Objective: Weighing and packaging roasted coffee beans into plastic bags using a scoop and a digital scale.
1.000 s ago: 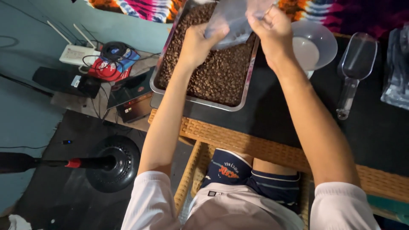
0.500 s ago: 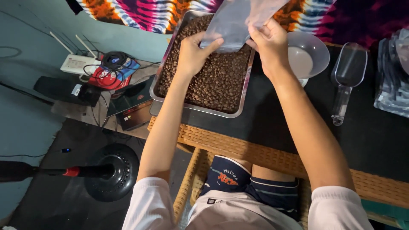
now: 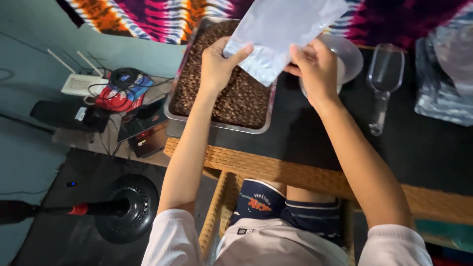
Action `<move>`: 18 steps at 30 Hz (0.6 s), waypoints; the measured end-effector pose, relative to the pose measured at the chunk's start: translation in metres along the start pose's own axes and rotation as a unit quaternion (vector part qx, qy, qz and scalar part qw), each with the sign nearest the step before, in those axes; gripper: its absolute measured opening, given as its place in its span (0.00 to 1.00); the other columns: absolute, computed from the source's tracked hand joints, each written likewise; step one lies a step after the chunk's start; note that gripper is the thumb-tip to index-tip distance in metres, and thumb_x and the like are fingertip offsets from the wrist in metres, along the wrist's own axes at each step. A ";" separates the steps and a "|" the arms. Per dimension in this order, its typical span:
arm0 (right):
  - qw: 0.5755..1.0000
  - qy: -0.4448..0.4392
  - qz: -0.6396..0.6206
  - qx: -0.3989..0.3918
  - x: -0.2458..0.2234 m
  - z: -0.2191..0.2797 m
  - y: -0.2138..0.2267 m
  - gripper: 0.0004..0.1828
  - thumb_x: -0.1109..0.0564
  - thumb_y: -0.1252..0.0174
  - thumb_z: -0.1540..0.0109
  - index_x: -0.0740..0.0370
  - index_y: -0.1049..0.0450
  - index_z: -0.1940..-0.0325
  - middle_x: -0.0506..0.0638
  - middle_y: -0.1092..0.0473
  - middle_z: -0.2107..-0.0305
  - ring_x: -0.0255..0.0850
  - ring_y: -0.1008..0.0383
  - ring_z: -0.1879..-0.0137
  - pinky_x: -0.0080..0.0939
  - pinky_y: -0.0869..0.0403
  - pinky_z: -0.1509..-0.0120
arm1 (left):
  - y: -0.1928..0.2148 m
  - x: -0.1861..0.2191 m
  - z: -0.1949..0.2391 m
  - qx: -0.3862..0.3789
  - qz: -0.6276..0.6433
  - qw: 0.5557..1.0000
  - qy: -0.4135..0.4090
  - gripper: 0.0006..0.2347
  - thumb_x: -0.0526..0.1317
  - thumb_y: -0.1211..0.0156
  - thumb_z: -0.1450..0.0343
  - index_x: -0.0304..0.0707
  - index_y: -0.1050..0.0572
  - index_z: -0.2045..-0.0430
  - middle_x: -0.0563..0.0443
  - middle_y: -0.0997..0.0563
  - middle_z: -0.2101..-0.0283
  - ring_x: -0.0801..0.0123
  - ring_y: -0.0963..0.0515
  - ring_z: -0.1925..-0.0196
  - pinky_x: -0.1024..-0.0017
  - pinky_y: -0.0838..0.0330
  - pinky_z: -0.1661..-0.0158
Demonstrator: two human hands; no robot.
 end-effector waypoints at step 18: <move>0.939 0.156 0.210 0.224 -0.052 0.125 0.300 0.25 0.59 0.35 0.27 0.61 0.35 0.27 0.46 0.29 0.62 0.30 0.32 0.58 0.29 0.33 0.50 | -0.223 0.039 0.127 -0.286 0.104 0.949 0.086 0.25 0.52 0.29 0.37 0.40 0.23 0.49 0.55 0.12 0.56 0.75 0.14 0.56 0.79 0.25 0.51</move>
Point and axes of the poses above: each hand's wrist, its own z-axis away from the middle knuckle, its own y-axis out of the back of the hand, x = y × z, the point moved 9 cm from there along -z, towards the middle knuckle
